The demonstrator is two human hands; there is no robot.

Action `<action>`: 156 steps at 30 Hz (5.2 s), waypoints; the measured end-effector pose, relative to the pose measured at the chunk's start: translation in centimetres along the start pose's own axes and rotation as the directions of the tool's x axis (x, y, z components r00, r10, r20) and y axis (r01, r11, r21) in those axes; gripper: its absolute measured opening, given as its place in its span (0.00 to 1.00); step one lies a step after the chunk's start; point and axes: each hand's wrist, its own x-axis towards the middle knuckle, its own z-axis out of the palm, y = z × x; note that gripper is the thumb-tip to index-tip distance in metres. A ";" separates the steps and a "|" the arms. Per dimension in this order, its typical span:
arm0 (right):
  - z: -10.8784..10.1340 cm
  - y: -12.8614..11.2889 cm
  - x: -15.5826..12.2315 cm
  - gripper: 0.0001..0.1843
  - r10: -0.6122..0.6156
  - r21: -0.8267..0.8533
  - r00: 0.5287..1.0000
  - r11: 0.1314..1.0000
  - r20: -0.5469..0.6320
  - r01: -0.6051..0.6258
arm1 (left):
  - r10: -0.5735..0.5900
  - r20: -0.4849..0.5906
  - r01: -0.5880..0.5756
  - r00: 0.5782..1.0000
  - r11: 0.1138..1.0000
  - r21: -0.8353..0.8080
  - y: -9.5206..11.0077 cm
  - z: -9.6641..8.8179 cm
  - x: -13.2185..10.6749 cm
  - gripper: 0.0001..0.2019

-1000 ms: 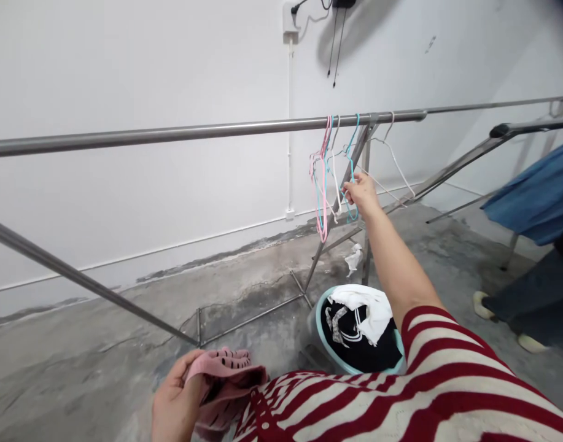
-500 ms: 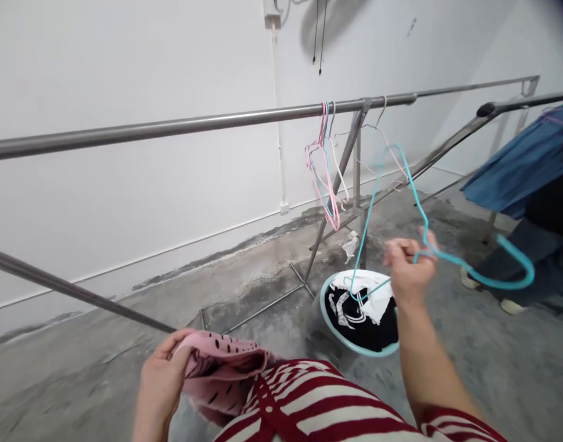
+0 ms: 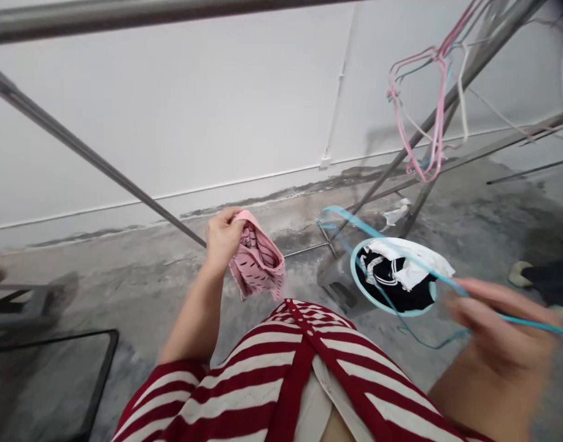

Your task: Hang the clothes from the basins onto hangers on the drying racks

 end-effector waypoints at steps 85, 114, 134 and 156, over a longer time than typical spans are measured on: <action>20.0 8.3 7.2 0.10 0.343 0.605 0.689 0.328 0.639 -0.725 | 0.307 -0.002 -0.303 0.952 0.942 0.140 -1.3 -4.4 -7.3 0.09; 16.7 6.9 10.0 0.07 0.304 0.307 0.947 0.896 0.106 -0.322 | 0.512 0.100 -0.435 0.853 0.594 0.677 -1.1 -2.2 -8.9 0.11; 10.8 7.3 10.8 0.27 -0.223 0.049 0.932 0.975 0.287 0.218 | 0.271 -0.320 -0.303 0.908 0.951 -0.057 -2.1 -2.4 -8.9 0.05; 15.1 1.2 10.8 0.17 -0.209 0.056 0.513 0.953 0.833 0.296 | 0.403 0.060 -0.402 0.913 0.868 0.293 -1.7 -5.3 -7.1 0.11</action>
